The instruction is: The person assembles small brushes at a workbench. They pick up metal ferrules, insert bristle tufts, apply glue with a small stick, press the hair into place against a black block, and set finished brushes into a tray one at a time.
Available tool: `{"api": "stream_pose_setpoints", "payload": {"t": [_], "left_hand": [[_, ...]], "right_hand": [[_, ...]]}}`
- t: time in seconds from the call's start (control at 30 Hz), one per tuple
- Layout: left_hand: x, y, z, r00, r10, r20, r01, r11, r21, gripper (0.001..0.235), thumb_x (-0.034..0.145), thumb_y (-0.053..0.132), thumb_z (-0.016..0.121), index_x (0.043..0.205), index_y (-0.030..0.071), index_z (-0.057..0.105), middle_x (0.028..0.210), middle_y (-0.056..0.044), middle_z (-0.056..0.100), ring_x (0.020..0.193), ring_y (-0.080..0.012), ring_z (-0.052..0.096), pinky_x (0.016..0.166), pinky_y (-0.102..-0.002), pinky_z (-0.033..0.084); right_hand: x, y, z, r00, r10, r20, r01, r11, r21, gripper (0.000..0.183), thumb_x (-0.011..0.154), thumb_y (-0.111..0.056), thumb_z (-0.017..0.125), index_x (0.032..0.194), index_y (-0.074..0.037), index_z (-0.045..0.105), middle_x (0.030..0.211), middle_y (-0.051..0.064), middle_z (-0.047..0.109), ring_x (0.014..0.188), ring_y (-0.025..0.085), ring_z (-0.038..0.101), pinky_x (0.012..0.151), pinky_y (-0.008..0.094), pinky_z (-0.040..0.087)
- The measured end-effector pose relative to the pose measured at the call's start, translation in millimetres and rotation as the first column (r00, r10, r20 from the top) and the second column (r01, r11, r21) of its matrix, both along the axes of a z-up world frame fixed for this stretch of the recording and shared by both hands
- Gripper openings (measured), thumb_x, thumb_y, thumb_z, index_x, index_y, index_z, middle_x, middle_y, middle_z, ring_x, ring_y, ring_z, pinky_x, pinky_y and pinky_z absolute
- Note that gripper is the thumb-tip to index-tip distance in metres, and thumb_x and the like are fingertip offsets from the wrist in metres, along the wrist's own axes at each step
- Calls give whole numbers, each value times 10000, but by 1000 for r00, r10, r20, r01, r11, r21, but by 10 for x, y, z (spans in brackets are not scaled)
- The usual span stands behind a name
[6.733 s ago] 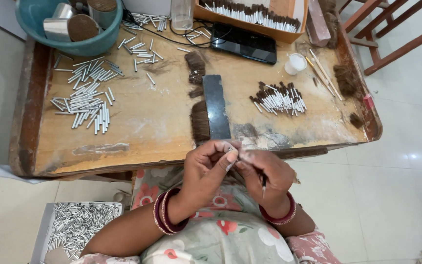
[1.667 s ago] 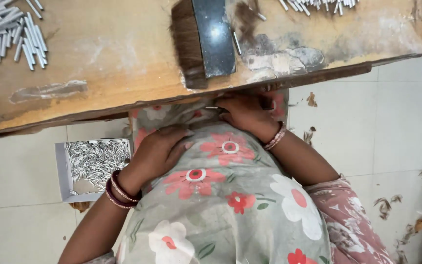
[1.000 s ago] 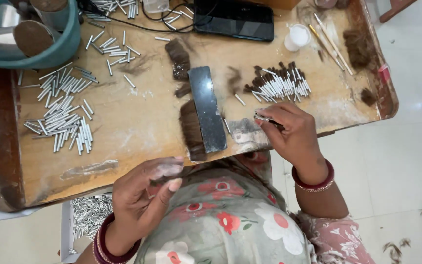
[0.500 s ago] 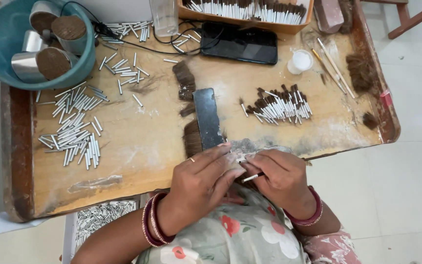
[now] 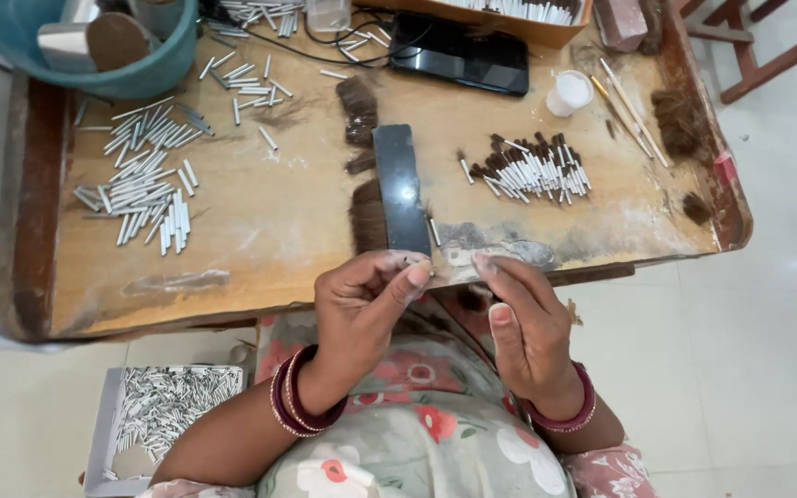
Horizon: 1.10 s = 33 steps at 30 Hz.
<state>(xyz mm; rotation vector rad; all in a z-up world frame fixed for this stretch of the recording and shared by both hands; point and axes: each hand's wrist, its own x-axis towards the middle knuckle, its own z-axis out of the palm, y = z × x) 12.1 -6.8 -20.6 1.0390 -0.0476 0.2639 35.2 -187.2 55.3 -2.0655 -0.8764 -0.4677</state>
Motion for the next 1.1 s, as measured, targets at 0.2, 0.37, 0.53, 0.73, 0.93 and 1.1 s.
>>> {"api": "stream_pose_setpoints", "payload": {"t": [0.2, 0.37, 0.53, 0.73, 0.93, 1.1], "left_hand": [[-73, -30, 10, 999, 49, 9, -48, 997, -58, 153, 1007, 88, 706, 1087, -41, 691, 936, -44, 751, 847, -77, 695, 774, -236, 571], [-53, -19, 22, 999, 50, 21, -49, 998, -25, 126, 1015, 69, 700, 1070, -43, 682, 943, -37, 744, 862, -59, 679, 791, -223, 566], [-2, -38, -8, 995, 83, 46, -83, 997, 7, 105, 1013, 52, 705, 1043, -44, 675, 934, -34, 746, 845, -43, 669, 755, -196, 538], [-20, -62, -79, 995, 71, 67, -72, 997, 11, 94, 1042, 29, 710, 977, -32, 678, 902, -21, 736, 821, -18, 625, 716, -184, 507], [-166, -56, 211, 937, 31, 349, -116, 967, 227, 108, 1053, 59, 710, 1094, -39, 692, 1121, -159, 732, 1102, -179, 697, 1021, -321, 557], [-298, -61, 339, 977, -17, 212, -49, 952, 301, 161, 1056, 122, 615, 1109, -22, 665, 1151, -152, 756, 1017, -184, 730, 915, -313, 586]], "right_hand": [[-129, 1, -389, 970, -129, 204, 123, 991, 43, 178, 927, 11, 759, 1092, -16, 698, 1064, 136, 714, 928, 244, 754, 781, 311, 611], [-92, 83, -357, 952, -174, 251, 179, 984, 1, 167, 892, 14, 789, 1038, -19, 715, 1018, 130, 717, 863, 243, 746, 719, 316, 591], [-21, 159, -377, 951, -161, 264, 165, 986, 7, 157, 906, 36, 785, 1041, -6, 719, 1016, 124, 716, 866, 237, 746, 736, 310, 601], [-7, 171, -384, 968, -145, 204, 143, 989, 24, 160, 916, 46, 774, 1060, 0, 719, 1031, 136, 719, 878, 224, 746, 749, 299, 607], [-54, -12, -431, 993, -95, -66, 104, 983, 153, 262, 816, -122, 783, 1001, 50, 714, 1110, 242, 675, 793, 210, 675, 664, 269, 544], [-89, -105, -490, 997, 61, -44, -49, 970, 237, 153, 952, -152, 745, 984, -5, 722, 1039, 174, 753, 902, 221, 757, 802, 292, 603]]}}
